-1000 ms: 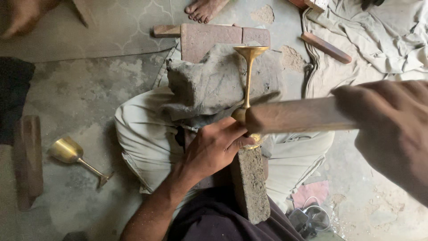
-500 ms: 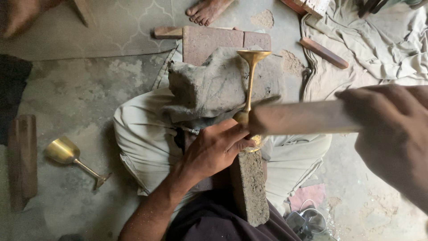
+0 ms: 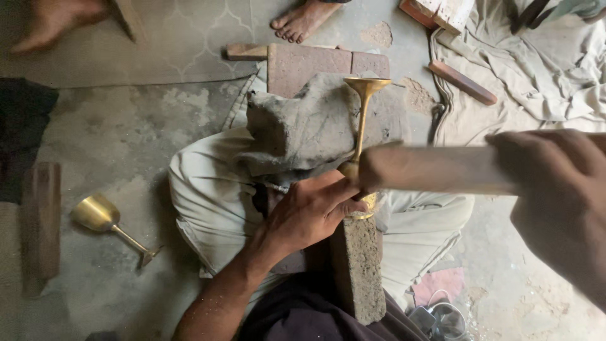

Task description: The person sits cross-legged on the floor with a brass goblet resting on a concrete block on their lap. They hold a small punch against the goblet's cup and strike it with a wooden mallet, working around the surface to emboss a decorative pattern, repositioning the punch repeatedly.

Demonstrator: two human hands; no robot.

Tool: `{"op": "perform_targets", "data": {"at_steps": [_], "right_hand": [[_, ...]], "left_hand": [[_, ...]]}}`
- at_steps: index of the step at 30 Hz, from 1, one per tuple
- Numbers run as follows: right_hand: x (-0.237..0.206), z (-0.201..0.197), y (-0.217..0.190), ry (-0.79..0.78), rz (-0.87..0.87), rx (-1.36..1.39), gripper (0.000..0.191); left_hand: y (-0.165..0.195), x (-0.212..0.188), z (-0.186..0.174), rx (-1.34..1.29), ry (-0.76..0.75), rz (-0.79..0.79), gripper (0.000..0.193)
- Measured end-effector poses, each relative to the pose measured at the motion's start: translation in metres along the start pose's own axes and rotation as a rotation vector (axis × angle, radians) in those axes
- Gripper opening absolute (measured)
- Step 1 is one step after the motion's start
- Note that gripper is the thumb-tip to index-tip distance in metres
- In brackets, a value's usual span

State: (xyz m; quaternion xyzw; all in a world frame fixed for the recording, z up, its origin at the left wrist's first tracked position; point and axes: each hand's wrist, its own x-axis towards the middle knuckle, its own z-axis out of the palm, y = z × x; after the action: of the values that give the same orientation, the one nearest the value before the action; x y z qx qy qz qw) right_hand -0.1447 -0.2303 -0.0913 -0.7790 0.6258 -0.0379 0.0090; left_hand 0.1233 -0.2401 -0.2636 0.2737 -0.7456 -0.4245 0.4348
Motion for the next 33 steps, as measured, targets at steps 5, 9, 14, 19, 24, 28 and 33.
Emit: {"op": "perform_targets", "data": {"at_steps": [5,9,14,19,24,28,33], "right_hand": [[-0.005,0.002,-0.003,-0.029,0.003,-0.135,0.038],[-0.007,-0.002,-0.017,0.107,0.189,0.358,0.035],[-0.003,-0.012,-0.039,0.129,-0.022,-0.120,0.041],[-0.003,-0.021,-0.047,0.111,-0.015,-0.151,0.037],[-0.005,-0.021,-0.035,0.031,0.002,-0.094,0.032],[0.008,-0.013,-0.020,-0.234,0.285,-0.234,0.013],[0.028,-0.009,-0.017,-0.213,0.288,-0.237,0.018]], "left_hand": [[-0.002,0.001,0.001,0.044,-0.002,-0.036,0.042],[0.000,0.001,0.000,0.035,0.049,0.005,0.036],[0.000,-0.001,-0.001,0.043,0.023,-0.042,0.038],[-0.005,0.001,0.001,0.046,0.040,0.008,0.024],[0.000,-0.003,-0.003,-0.107,0.239,-0.079,0.012],[0.009,-0.003,-0.003,-0.096,0.340,-0.115,0.019],[0.015,0.005,0.006,-0.075,0.285,-0.211,0.019]]}}
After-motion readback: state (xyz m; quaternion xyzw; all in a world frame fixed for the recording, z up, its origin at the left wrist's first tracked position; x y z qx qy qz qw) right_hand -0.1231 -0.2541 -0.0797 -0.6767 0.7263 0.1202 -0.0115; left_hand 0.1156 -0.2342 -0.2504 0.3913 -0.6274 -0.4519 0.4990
